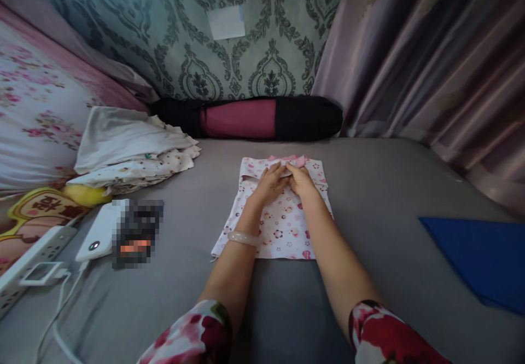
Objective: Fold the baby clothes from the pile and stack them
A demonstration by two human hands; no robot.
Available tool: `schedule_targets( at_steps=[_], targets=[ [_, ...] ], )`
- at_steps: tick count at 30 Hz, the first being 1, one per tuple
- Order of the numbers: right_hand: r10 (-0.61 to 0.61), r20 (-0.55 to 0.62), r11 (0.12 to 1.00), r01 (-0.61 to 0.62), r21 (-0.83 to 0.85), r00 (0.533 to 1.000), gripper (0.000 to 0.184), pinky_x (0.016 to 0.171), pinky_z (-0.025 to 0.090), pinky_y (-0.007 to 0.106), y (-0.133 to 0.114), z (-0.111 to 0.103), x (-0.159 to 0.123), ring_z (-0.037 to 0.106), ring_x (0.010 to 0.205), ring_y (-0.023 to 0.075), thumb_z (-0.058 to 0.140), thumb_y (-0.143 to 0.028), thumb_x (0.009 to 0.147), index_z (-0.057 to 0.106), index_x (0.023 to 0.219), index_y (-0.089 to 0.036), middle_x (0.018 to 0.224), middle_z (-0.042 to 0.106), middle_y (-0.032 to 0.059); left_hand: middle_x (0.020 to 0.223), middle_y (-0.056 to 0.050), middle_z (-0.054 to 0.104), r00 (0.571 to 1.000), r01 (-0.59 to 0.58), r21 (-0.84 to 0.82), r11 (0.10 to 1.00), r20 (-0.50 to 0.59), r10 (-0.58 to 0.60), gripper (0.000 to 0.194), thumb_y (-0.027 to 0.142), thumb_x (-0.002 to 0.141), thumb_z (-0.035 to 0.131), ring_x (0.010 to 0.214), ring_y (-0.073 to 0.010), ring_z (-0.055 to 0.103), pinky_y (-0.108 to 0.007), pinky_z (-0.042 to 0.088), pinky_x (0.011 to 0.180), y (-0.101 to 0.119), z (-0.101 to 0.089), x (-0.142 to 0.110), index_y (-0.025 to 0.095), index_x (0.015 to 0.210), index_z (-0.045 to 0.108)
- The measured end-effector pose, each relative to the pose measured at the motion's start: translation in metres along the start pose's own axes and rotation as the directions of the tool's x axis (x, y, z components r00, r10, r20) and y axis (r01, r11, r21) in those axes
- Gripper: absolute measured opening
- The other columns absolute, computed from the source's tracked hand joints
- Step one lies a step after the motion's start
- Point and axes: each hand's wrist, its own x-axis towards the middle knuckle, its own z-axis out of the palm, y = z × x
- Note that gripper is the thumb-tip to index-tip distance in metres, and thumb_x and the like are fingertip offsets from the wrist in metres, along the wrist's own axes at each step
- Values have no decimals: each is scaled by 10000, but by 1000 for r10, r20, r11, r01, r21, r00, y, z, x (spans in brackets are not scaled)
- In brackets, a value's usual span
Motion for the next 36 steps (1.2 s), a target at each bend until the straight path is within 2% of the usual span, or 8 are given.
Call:
schedule_targets(
  at_steps=[3,6,10,20,28,30,32,36],
  targets=[
    [15,-78,999,-12,33,997,201,652,592,306,-3,-2,6,694,704,176,661,-41,730,540,785,-193,632,647,-36,1443,-129,479,984,153,113,982,-108,-141,411,257,967,339,1387,-216,368,-462,192,1180,2,-9,-1,174,1346,473],
    [42,-106,998,-36,57,993,186,672,597,318,-7,-4,9,692,683,172,599,12,757,561,790,-166,621,660,-20,1408,-129,517,928,352,209,912,-205,-311,423,168,947,305,1394,-216,357,-456,157,1191,-4,-20,-6,156,1337,469],
    [32,-126,997,-23,70,992,187,701,598,323,-10,-10,13,687,678,156,564,23,780,576,825,-159,661,679,-11,1412,-142,507,864,501,236,833,-187,-467,471,70,853,386,1400,-251,342,-511,160,1181,-19,-28,-16,148,1310,468],
    [-121,-217,987,94,-129,969,323,704,593,309,-14,-41,32,667,691,125,554,32,716,552,951,-189,725,647,-46,1454,-121,461,848,528,188,828,-173,-501,512,-8,813,327,1396,-259,335,-564,160,1165,-34,-25,-21,148,1277,476],
    [-233,-273,852,61,-520,933,615,681,562,266,-21,-60,32,684,874,164,498,-35,757,403,1358,-125,1107,672,111,1431,-134,489,832,552,166,817,-171,-528,524,-6,809,339,1398,-254,348,-579,158,1163,-32,-27,-21,168,1277,496],
    [-282,-245,794,82,-603,928,629,751,553,275,-23,-61,31,677,945,174,468,-35,774,369,1393,-81,1138,669,142,1424,-138,498,830,554,169,815,-185,-526,520,-3,814,338,1404,-255,339,-585,152,1161,-31,-28,-21,159,1282,498],
    [-374,-200,659,108,-744,906,607,866,521,301,-25,-59,29,651,1038,193,449,-37,788,380,1391,-34,1169,655,177,1449,-145,471,832,550,186,814,-211,-514,517,29,835,352,1421,-263,308,-588,139,1163,-29,-28,-20,151,1323,471],
    [-552,90,158,210,-965,829,514,1082,358,378,-21,-43,16,486,1275,247,417,-97,855,444,1363,-18,1352,528,227,1509,-124,401,876,469,255,845,-253,-410,531,108,880,357,1449,-244,252,-539,120,1185,-21,-23,-12,163,1406,406]
  ],
)
